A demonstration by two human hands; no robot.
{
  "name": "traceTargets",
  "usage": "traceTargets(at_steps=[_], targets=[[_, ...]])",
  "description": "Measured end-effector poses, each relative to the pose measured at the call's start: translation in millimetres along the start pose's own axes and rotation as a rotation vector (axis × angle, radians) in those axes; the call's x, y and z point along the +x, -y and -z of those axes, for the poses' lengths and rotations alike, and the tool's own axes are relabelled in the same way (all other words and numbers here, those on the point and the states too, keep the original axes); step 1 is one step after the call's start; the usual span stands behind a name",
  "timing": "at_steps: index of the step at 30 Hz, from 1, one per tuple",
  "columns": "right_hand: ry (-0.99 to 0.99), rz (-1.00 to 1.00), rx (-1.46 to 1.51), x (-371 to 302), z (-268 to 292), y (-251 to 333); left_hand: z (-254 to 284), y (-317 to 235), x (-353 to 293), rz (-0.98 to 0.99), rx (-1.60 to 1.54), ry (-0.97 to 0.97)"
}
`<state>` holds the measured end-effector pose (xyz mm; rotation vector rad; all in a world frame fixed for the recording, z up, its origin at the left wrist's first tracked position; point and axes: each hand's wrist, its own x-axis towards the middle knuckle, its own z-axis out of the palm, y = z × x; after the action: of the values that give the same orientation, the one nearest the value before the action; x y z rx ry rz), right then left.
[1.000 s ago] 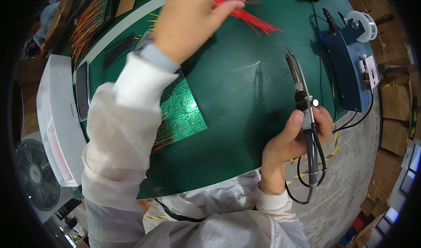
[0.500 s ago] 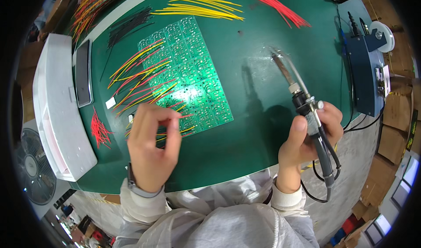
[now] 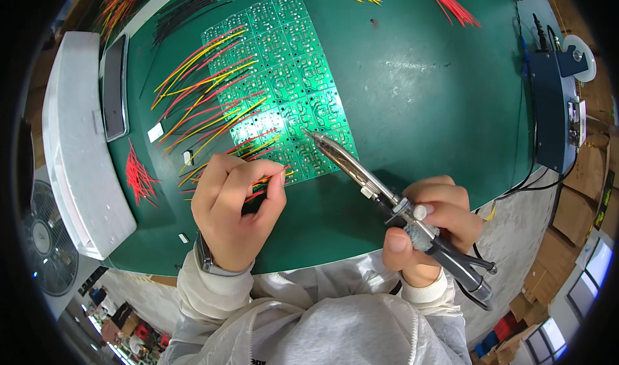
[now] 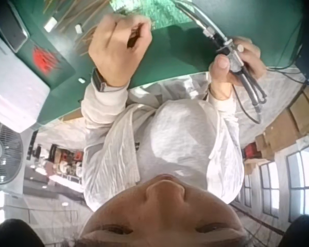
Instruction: The person solders wires onto a circuit board using a soldering iron, placing each wire onto the board by hand.
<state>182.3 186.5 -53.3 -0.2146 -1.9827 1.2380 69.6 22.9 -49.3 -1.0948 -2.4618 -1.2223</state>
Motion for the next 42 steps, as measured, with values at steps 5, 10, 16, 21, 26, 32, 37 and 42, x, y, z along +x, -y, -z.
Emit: traceTargets(at_steps=[5, 10, 16, 21, 26, 32, 37, 42], targets=[[-0.129, 0.000, -0.046, 5, -9, -1, -2, 2, -1, 0.039, -0.007, 0.016], [0.032, -0.021, -0.020, 3, 2, 4, -2, 1, -2, 0.092, -0.013, 0.050], [0.125, -0.036, 0.028, 3, 6, 5, -2, 0, -2, 0.110, -0.028, 0.052], [0.186, -0.009, 0.040, 4, 5, 5, -3, 3, -3, 0.071, -0.026, 0.033], [0.173, 0.000, 0.032, 2, 1, 5, -3, 2, -3, 0.085, -0.013, 0.046], [0.189, 0.000, 0.014, 3, 2, 5, -5, 3, -3, 0.064, -0.012, 0.035], [0.190, 0.018, 0.015, 2, 2, 4, -4, 2, -3, 0.068, 0.005, 0.039], [0.172, 0.037, 0.016, 2, 1, 2, -4, 2, -2, 0.103, -0.006, 0.055]])
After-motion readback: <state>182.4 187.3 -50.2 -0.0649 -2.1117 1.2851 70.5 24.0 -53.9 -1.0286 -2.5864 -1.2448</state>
